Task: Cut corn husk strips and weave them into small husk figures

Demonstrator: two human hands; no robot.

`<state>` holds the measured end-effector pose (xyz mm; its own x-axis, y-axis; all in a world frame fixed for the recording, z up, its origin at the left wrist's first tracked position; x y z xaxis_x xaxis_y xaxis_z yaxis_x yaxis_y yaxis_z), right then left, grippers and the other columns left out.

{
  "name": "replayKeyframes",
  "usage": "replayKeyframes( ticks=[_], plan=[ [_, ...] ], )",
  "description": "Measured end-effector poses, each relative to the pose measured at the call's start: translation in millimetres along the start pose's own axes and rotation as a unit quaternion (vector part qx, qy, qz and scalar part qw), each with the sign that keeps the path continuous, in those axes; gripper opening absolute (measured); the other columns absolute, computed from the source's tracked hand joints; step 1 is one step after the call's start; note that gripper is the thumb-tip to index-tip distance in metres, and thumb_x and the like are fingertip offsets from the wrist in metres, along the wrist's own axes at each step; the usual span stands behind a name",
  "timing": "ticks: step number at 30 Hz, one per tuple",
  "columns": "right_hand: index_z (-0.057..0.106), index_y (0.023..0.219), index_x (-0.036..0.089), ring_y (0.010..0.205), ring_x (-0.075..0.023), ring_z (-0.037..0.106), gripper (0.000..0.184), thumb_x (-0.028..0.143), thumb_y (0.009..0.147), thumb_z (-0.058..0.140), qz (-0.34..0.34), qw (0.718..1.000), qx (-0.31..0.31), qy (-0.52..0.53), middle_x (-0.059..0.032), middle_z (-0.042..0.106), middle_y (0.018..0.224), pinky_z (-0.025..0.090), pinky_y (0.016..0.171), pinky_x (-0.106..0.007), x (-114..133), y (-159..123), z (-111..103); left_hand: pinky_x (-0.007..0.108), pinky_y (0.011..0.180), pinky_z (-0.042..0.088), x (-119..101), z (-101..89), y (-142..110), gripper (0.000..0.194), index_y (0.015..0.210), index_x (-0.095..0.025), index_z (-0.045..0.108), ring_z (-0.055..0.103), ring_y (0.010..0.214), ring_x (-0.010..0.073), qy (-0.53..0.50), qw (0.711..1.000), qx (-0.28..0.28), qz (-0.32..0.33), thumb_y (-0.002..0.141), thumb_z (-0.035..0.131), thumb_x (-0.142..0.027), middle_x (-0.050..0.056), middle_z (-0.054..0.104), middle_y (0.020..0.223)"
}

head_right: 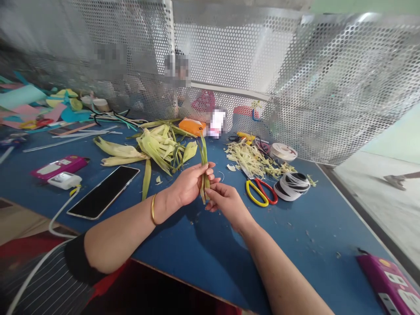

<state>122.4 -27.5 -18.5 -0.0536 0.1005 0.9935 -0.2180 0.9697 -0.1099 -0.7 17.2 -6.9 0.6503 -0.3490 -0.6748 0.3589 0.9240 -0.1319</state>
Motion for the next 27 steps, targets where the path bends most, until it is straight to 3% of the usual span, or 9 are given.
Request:
replayKeyframes(
  ticks=[6,20,27],
  plan=[
    [0.067,0.08,0.019,0.067,-0.0151,0.062,0.033,0.039,0.059,0.082,-0.044,0.998,0.02,-0.045,-0.0008,0.069,0.076,0.052,0.065,-0.029,5.6,0.6,-7.8,0.031,0.077,0.054,-9.7,-1.1,3.5,0.018,0.084,-0.013,0.058,0.051,0.057,0.0082,-0.046,0.999,-0.01,-0.008,0.095,0.044,-0.011,-0.004,0.048,0.063],
    [0.066,0.074,0.02,0.061,-0.0146,0.06,0.021,0.038,0.067,0.076,-0.083,0.993,-0.006,-0.081,0.0021,0.065,0.066,0.052,0.063,-0.03,-1.1,3.7,-7.9,0.03,0.077,0.053,-8.9,-1.5,4.4,0.022,0.08,-0.014,0.057,0.051,0.056,0.0084,-0.078,0.995,-0.007,-0.056,0.096,0.042,-0.012,-0.003,0.049,0.061],
    [0.064,0.069,0.02,0.057,-0.0144,0.058,0.019,0.035,0.066,0.075,-0.082,0.991,-0.032,-0.102,0.0031,0.062,0.06,0.048,0.059,-0.028,1.6,4.4,-6.8,0.033,0.081,0.054,-7.1,-3.7,5.3,0.021,0.081,-0.013,0.058,0.053,0.057,0.0089,-0.068,0.996,-0.005,-0.049,0.096,0.044,-0.012,-0.003,0.051,0.062]
  ],
)
Point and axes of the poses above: each hand's wrist, its own y-axis towards the middle knuckle, its own z-axis out of the palm, x = y × z, the point moved 1 cm from there along y, towards the middle knuckle
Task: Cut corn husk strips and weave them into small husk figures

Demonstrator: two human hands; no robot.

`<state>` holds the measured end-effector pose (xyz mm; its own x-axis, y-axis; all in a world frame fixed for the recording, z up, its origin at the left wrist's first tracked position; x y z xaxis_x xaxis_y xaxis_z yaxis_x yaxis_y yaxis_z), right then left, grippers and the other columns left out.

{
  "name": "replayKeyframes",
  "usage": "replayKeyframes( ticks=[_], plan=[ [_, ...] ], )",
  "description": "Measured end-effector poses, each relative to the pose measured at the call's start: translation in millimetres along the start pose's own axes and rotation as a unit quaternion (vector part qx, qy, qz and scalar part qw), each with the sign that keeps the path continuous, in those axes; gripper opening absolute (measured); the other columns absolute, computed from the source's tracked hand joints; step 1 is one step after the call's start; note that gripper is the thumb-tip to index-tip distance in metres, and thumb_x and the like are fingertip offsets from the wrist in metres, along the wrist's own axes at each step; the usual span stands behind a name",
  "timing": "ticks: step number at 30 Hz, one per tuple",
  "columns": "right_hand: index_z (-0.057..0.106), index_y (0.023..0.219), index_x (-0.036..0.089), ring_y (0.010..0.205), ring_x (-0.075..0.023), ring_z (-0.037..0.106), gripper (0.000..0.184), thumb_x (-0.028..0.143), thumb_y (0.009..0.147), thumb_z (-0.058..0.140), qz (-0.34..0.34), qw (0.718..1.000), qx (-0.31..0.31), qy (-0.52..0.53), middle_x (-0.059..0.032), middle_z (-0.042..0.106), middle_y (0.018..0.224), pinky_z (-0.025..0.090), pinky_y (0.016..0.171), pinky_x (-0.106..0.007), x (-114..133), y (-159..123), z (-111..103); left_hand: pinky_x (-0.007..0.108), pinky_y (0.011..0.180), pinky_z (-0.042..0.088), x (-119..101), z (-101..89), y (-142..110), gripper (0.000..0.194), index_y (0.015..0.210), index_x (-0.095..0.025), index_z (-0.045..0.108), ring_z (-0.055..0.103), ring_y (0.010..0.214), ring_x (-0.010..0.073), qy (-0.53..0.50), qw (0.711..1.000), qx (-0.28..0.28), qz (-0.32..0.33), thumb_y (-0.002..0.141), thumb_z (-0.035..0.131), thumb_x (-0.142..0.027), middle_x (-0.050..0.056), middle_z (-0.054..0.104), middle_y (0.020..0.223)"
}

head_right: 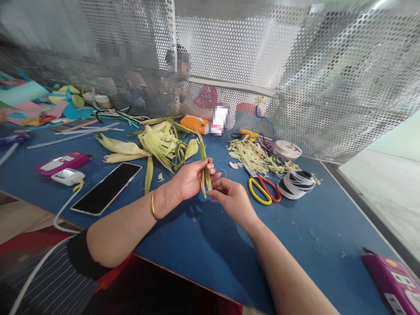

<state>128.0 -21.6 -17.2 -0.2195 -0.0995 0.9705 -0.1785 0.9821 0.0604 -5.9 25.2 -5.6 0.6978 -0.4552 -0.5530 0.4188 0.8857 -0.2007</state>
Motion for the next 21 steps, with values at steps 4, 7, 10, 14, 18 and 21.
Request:
replayKeyframes(
  ticks=[4,7,10,14,18,21],
  plan=[
    [0.063,0.07,0.021,0.058,-0.0149,0.057,0.016,0.035,0.07,0.071,-0.018,0.999,-0.011,-0.027,0.0026,0.062,0.061,0.047,0.059,-0.029,-2.4,-0.7,0.0,0.035,0.081,0.054,0.7,0.0,0.2,0.02,0.081,-0.013,0.058,0.057,0.058,0.0103,0.005,1.0,-0.002,0.003,0.095,0.044,-0.011,-0.002,0.054,0.063],
    [0.061,0.075,0.021,0.061,-0.0162,0.059,0.015,0.033,0.072,0.069,-0.035,0.998,-0.024,-0.05,0.0012,0.064,0.066,0.046,0.06,-0.029,-6.9,-1.5,0.3,0.034,0.078,0.054,0.9,0.9,0.1,0.02,0.082,-0.013,0.058,0.061,0.061,0.0121,0.014,0.999,-0.023,0.017,0.095,0.043,-0.011,0.001,0.059,0.066],
    [0.061,0.081,0.021,0.063,-0.0163,0.059,0.015,0.034,0.077,0.067,-0.053,0.993,-0.054,-0.095,-0.0001,0.065,0.07,0.046,0.06,-0.029,-8.6,-3.2,0.0,0.031,0.075,0.054,0.9,2.9,-1.0,0.02,0.083,-0.013,0.057,0.064,0.063,0.0131,0.023,0.998,-0.037,0.035,0.096,0.042,-0.01,0.003,0.063,0.068],
    [0.059,0.085,0.021,0.064,-0.0149,0.057,0.01,0.031,0.083,0.062,-0.158,0.947,-0.122,-0.253,-0.0008,0.062,0.076,0.045,0.062,-0.027,-3.3,-7.5,-1.4,0.032,0.077,0.054,1.5,5.1,-2.7,0.022,0.082,-0.012,0.055,0.068,0.067,0.0147,0.028,0.998,-0.036,0.045,0.097,0.039,-0.009,0.006,0.067,0.071],
    [0.062,0.085,0.021,0.066,-0.0146,0.058,0.008,0.025,0.088,0.055,-0.231,0.888,-0.126,-0.377,-0.0018,0.06,0.077,0.043,0.062,-0.025,0.0,-11.1,-1.2,0.033,0.082,0.053,2.4,4.4,-2.3,0.021,0.083,-0.012,0.055,0.07,0.073,0.0159,0.025,0.998,-0.029,0.043,0.097,0.039,-0.01,0.008,0.069,0.076],
    [0.063,0.085,0.02,0.065,-0.0144,0.059,0.011,0.023,0.09,0.054,-0.238,0.88,-0.119,-0.392,-0.0016,0.061,0.076,0.042,0.061,-0.024,-1.7,-11.5,-0.5,0.032,0.082,0.053,2.5,3.5,-1.2,0.021,0.083,-0.012,0.055,0.07,0.074,0.0159,0.027,0.998,-0.033,0.042,0.097,0.04,-0.01,0.008,0.07,0.076]
  ],
)
Point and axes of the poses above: each hand's wrist, its own y-axis towards the middle knuckle, its own z-axis out of the palm, x = y × z, the point moved 1 cm from there along y, towards the middle knuckle
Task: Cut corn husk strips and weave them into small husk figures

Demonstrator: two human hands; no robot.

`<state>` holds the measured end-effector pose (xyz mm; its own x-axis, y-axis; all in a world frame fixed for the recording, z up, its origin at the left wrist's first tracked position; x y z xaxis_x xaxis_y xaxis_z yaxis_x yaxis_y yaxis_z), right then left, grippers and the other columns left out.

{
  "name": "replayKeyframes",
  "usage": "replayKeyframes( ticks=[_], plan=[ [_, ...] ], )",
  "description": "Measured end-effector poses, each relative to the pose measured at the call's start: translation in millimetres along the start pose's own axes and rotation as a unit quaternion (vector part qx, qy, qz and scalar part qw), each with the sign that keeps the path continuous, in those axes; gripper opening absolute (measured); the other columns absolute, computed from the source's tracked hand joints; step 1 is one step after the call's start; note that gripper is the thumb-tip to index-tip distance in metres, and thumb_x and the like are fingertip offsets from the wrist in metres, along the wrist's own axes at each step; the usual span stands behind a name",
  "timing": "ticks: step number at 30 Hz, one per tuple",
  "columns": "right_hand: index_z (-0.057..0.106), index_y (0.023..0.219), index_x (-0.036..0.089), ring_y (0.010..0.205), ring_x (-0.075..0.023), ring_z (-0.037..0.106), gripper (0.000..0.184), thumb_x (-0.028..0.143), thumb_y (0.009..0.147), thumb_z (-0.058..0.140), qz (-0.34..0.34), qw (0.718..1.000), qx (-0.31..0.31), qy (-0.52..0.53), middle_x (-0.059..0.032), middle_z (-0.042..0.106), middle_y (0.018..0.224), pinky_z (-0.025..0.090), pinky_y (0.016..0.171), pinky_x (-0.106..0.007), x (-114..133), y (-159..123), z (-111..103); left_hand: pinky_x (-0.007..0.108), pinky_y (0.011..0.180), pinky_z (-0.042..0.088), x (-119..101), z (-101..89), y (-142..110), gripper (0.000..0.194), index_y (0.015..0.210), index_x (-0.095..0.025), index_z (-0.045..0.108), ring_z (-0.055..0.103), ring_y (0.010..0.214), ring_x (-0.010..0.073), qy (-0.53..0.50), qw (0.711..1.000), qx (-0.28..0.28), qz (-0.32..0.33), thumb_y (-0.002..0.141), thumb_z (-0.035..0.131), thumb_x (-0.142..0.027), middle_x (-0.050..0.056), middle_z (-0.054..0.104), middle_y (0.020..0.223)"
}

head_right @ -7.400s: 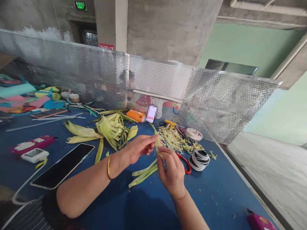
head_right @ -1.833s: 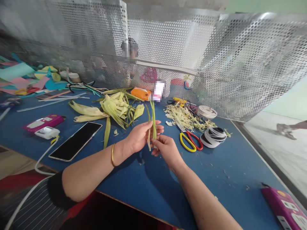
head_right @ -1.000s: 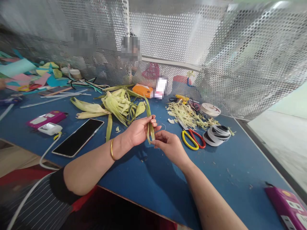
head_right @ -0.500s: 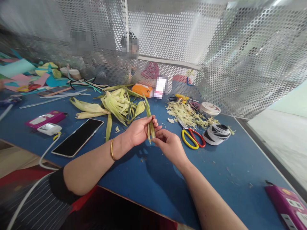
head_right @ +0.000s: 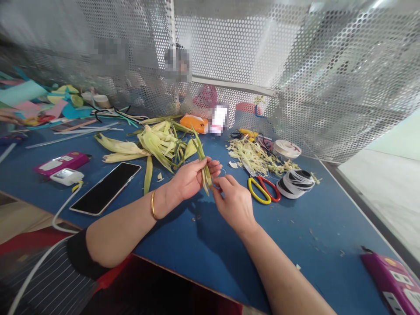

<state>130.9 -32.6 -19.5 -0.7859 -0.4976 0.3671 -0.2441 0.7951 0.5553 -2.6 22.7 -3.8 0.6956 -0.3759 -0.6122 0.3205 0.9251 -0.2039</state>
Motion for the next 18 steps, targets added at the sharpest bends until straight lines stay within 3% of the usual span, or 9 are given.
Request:
replayKeyframes(
  ticks=[5,8,13,15,18],
  plan=[
    [0.065,0.092,0.017,0.064,-0.0139,0.061,0.013,0.024,0.093,0.053,-0.039,0.997,-0.022,-0.06,-0.0034,0.064,0.081,0.04,0.057,-0.025,-0.7,-1.1,2.6,0.032,0.08,0.054,0.3,-0.4,0.6,0.022,0.082,-0.012,0.055,0.07,0.072,0.0162,-0.002,1.0,-0.007,0.0,0.097,0.039,-0.009,0.008,0.07,0.075],
    [0.065,0.1,0.017,0.064,-0.0139,0.059,0.016,0.022,0.095,0.051,-0.12,0.98,-0.049,-0.15,-0.0051,0.067,0.087,0.038,0.057,-0.027,0.5,-0.2,1.1,0.031,0.078,0.054,0.9,-1.2,0.6,0.022,0.083,-0.012,0.055,0.07,0.07,0.0158,0.001,1.0,-0.009,-0.002,0.097,0.039,-0.009,0.008,0.07,0.075],
    [0.067,0.096,0.016,0.063,-0.0157,0.055,0.025,0.009,0.095,0.043,-0.261,0.933,-0.047,-0.242,-0.0052,0.067,0.08,0.039,0.064,-0.031,0.9,0.7,-1.8,0.031,0.077,0.054,1.8,-3.6,1.6,0.02,0.084,-0.012,0.055,0.07,0.071,0.0166,0.004,1.0,-0.008,-0.014,0.096,0.04,-0.008,0.009,0.07,0.076],
    [0.067,0.097,0.016,0.064,-0.0158,0.056,0.025,0.009,0.095,0.043,-0.259,0.939,-0.047,-0.223,-0.0055,0.067,0.08,0.04,0.064,-0.031,0.3,0.6,-1.7,0.031,0.077,0.054,1.9,-3.8,1.7,0.019,0.085,-0.012,0.055,0.07,0.071,0.0165,0.005,1.0,-0.007,-0.018,0.096,0.04,-0.009,0.009,0.069,0.076],
    [0.066,0.095,0.019,0.069,-0.0145,0.06,0.018,0.014,0.094,0.049,-0.159,0.979,-0.07,-0.104,-0.0051,0.067,0.086,0.044,0.065,-0.027,-1.4,0.8,-0.7,0.03,0.076,0.054,2.1,-3.0,1.3,0.021,0.084,-0.012,0.055,0.07,0.069,0.0155,0.006,1.0,-0.008,-0.024,0.096,0.039,-0.009,0.008,0.069,0.076]
  ],
)
Point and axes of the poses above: each hand's wrist, its own y-axis towards the middle knuckle, its own z-axis out of the palm, x = y × z, the point moved 1 cm from there along y, towards the middle knuckle
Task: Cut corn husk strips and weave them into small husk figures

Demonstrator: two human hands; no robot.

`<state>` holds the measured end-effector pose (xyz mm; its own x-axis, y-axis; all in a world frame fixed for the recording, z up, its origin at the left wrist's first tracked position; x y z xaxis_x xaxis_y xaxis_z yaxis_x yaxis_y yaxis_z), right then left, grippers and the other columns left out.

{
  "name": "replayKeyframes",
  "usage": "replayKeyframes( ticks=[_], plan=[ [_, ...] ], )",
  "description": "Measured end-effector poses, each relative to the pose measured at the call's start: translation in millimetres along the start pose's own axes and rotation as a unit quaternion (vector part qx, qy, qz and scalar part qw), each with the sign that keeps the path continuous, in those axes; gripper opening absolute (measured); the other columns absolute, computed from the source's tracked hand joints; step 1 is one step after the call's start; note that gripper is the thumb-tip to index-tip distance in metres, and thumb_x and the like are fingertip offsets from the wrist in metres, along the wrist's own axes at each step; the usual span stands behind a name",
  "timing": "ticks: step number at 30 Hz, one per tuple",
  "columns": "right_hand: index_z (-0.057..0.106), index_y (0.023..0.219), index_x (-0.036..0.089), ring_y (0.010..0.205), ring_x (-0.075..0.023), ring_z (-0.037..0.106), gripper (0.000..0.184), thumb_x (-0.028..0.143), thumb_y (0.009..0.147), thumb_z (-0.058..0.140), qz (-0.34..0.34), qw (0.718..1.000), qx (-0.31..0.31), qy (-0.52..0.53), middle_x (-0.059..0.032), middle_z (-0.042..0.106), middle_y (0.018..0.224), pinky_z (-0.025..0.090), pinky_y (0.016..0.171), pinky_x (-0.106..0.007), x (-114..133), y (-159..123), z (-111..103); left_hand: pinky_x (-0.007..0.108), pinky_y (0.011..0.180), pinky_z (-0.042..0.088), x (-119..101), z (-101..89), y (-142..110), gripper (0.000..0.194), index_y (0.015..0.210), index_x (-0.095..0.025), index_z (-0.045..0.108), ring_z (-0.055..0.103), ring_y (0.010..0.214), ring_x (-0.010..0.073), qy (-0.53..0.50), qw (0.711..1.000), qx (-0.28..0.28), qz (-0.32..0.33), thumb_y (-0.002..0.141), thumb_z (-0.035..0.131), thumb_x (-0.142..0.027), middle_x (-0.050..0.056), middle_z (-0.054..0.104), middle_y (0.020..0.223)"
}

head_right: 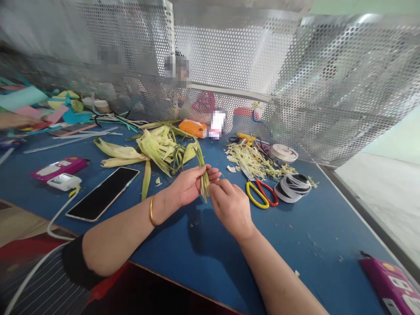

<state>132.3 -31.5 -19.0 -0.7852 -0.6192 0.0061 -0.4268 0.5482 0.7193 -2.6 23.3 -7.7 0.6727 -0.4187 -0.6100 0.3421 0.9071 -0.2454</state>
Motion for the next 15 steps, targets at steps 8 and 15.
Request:
replayKeyframes(
  ticks=[8,15],
  plan=[
    [0.066,0.091,0.019,0.071,-0.016,0.063,0.015,0.016,0.092,0.052,0.062,0.994,-0.002,0.089,-0.0054,0.066,0.085,0.047,0.065,-0.028,-0.2,-1.7,2.3,0.031,0.072,0.054,-0.5,-0.1,1.1,0.024,0.081,-0.012,0.054,0.069,0.068,0.0163,-0.008,1.0,-0.017,-0.003,0.097,0.037,-0.01,0.008,0.068,0.073],
    [0.06,0.111,0.018,0.091,-0.0248,0.064,0.031,0.04,0.088,0.063,-0.04,0.997,0.009,0.06,-0.0102,0.068,0.099,0.048,0.08,-0.037,-5.6,2.3,-6.0,0.032,0.076,0.054,-5.1,0.0,0.3,0.026,0.076,-0.013,0.055,0.066,0.065,0.0151,-0.026,0.999,-0.026,0.01,0.097,0.04,-0.011,0.004,0.063,0.066]
  ],
)
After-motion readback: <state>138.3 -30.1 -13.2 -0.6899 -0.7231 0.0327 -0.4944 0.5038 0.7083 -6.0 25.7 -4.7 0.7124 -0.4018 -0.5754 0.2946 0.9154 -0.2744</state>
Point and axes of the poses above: each hand's wrist, its own y-axis towards the middle knuckle, its own z-axis out of the palm, x = y × z, the point moved 1 cm from there along y, towards the middle knuckle
